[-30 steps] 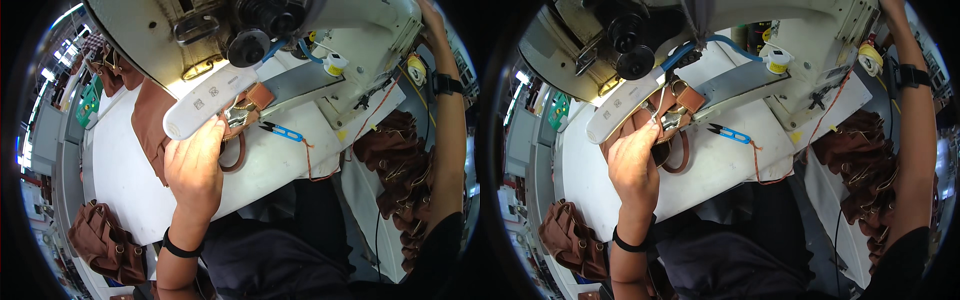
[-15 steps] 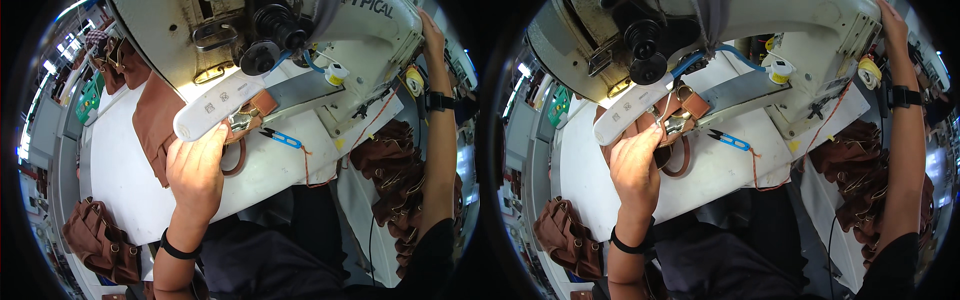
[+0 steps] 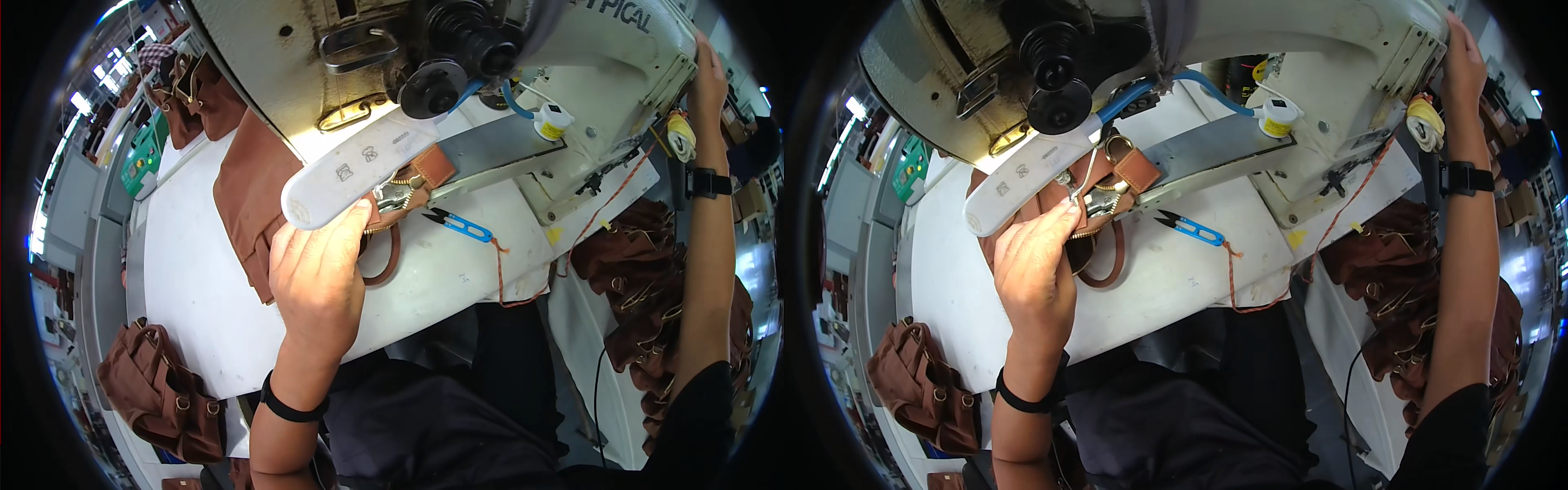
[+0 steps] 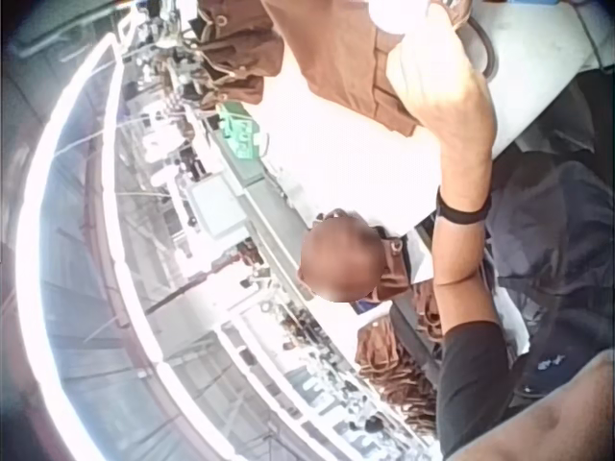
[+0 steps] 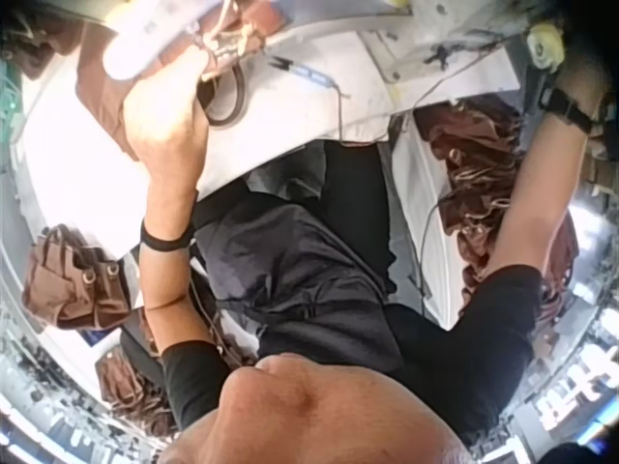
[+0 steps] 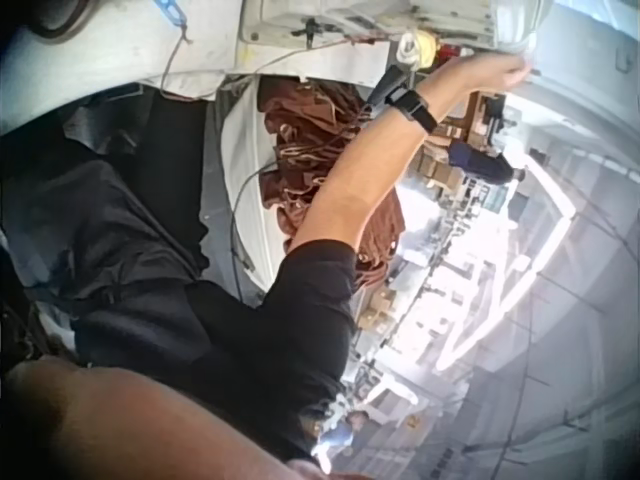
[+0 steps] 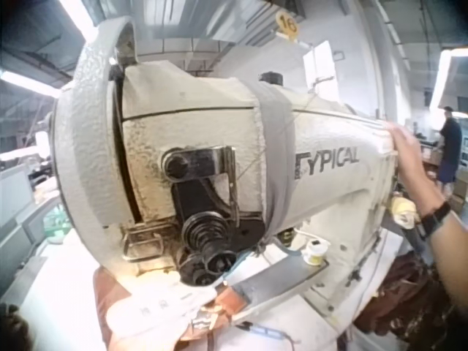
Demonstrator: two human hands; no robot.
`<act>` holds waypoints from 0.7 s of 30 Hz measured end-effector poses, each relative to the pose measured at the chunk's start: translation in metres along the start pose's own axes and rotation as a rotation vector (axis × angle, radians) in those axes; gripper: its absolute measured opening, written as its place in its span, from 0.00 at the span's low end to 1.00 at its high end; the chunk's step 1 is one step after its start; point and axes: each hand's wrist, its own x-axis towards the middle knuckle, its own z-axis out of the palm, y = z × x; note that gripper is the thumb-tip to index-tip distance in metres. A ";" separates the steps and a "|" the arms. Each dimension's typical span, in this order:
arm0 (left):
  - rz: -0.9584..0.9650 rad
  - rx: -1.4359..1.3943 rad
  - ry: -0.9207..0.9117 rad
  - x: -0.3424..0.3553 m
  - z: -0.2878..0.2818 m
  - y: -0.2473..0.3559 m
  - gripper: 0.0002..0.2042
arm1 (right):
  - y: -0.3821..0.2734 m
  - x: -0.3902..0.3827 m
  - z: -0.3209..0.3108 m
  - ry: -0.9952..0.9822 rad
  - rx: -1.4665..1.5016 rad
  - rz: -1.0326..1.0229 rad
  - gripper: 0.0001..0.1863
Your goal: The person sews a zipper onto a brown leather bag using an industrial sewing machine. They align the zipper, guide the bag under the needle, and stitch along the edge. The person also uses a small tool to adjust the zipper and metal hardware on the bag.
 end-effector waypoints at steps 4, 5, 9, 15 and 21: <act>0.004 -0.001 0.004 -0.001 0.001 -0.001 0.17 | 0.001 -0.006 -0.003 -0.003 -0.030 -0.003 0.24; 0.002 0.002 0.003 -0.001 0.001 -0.001 0.17 | 0.002 -0.004 -0.005 -0.010 -0.029 0.001 0.25; 0.001 0.008 -0.001 -0.003 0.001 -0.002 0.17 | 0.008 0.002 -0.005 -0.021 -0.003 0.018 0.25; -0.006 0.006 -0.007 -0.003 0.002 -0.003 0.17 | -0.001 -0.005 -0.002 0.024 -0.017 0.047 0.26; -0.056 -0.021 -0.014 -0.006 0.004 0.002 0.17 | 0.005 -0.018 -0.005 0.077 -0.251 -0.045 0.24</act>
